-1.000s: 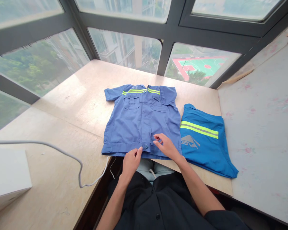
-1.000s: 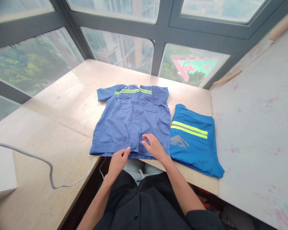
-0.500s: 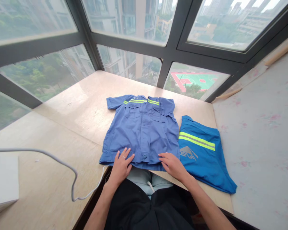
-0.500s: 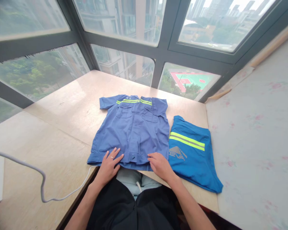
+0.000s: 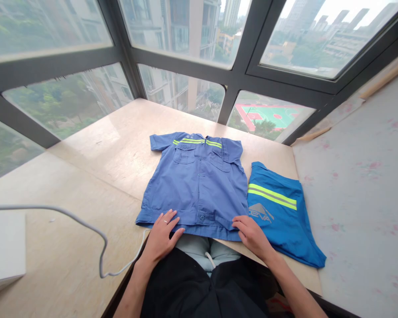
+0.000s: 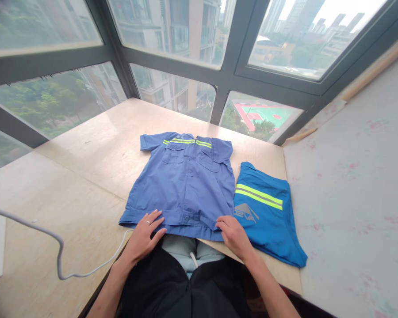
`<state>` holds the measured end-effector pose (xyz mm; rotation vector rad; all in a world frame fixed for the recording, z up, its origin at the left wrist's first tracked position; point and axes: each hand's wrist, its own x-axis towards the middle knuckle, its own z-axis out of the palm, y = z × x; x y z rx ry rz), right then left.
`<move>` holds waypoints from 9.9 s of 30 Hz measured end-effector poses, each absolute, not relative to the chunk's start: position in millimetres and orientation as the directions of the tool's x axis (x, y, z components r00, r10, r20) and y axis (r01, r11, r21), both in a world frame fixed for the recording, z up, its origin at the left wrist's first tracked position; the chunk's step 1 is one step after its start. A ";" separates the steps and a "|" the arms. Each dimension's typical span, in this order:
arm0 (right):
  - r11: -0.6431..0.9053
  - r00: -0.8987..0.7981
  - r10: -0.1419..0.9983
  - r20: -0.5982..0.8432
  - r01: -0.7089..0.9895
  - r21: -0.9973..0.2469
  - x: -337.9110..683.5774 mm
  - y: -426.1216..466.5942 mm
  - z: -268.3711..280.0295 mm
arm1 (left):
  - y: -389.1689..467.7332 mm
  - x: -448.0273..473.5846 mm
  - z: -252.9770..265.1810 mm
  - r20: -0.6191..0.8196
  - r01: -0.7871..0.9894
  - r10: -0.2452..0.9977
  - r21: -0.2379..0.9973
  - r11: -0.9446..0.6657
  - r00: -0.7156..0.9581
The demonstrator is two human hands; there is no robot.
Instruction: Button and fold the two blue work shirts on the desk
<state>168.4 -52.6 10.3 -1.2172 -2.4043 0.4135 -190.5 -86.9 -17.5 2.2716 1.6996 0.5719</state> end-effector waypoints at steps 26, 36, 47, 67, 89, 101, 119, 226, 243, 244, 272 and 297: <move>0.535 -0.549 0.836 0.026 0.803 -0.264 208.9 -81.1 15.0 | -105.0 -207.1 -4.9 0.352 0.874 0.901 0.315 -0.369 0.253; 0.576 -0.655 0.740 0.149 0.504 -0.644 88.0 -11.5 32.5 | -46.7 -146.6 7.5 0.224 0.708 0.968 0.665 -0.237 0.113; 0.733 -0.859 0.510 -0.047 0.462 -0.500 51.1 74.7 -0.3 | 1.8 -110.9 7.0 -0.201 0.867 0.979 0.491 0.079 0.025; 0.841 -0.750 0.506 0.426 0.321 -0.435 70.4 68.6 -22.5 | 14.2 -107.5 1.3 -0.211 0.366 0.971 0.900 0.238 -0.111; 0.802 -0.586 0.591 0.554 0.350 -0.485 85.0 65.6 -46.3 | 14.1 -97.0 2.7 -0.248 0.061 0.962 0.965 0.256 -0.118; 0.797 -0.607 0.593 0.529 0.349 -0.493 84.0 65.4 -48.1 | 19.0 -100.1 -3.6 -0.275 0.089 0.960 0.956 0.278 -0.045; 0.753 -0.617 0.625 0.479 0.312 -0.580 79.4 68.9 -48.3 | 4.0 -86.4 -13.5 -0.111 0.359 0.979 0.919 0.166 -0.169; -0.186 -0.398 0.858 -0.325 0.349 -0.918 65.8 50.5 -3.9 | -5.9 -82.3 -21.3 -0.013 0.398 0.952 0.906 0.140 -0.305; -0.012 -0.471 0.839 -0.272 0.485 -0.875 68.4 57.1 -7.9 | -15.1 -80.6 -18.5 0.040 0.537 0.977 0.840 0.081 -0.211; 0.015 -0.476 0.838 -0.265 0.505 -0.863 68.2 57.7 -6.8 | -15.0 -81.8 -18.0 0.032 0.529 0.982 0.846 0.073 -0.187; -0.373 -0.554 0.593 -0.584 0.453 -0.810 76.4 77.0 8.9 | -7.8 -92.9 -14.3 -0.029 0.509 0.991 0.856 0.094 -0.134; 0.055 -0.288 0.951 -0.117 0.527 -0.848 91.9 43.0 9.9 | -26.6 -135.5 6.8 -0.218 0.458 0.971 0.856 0.239 -0.100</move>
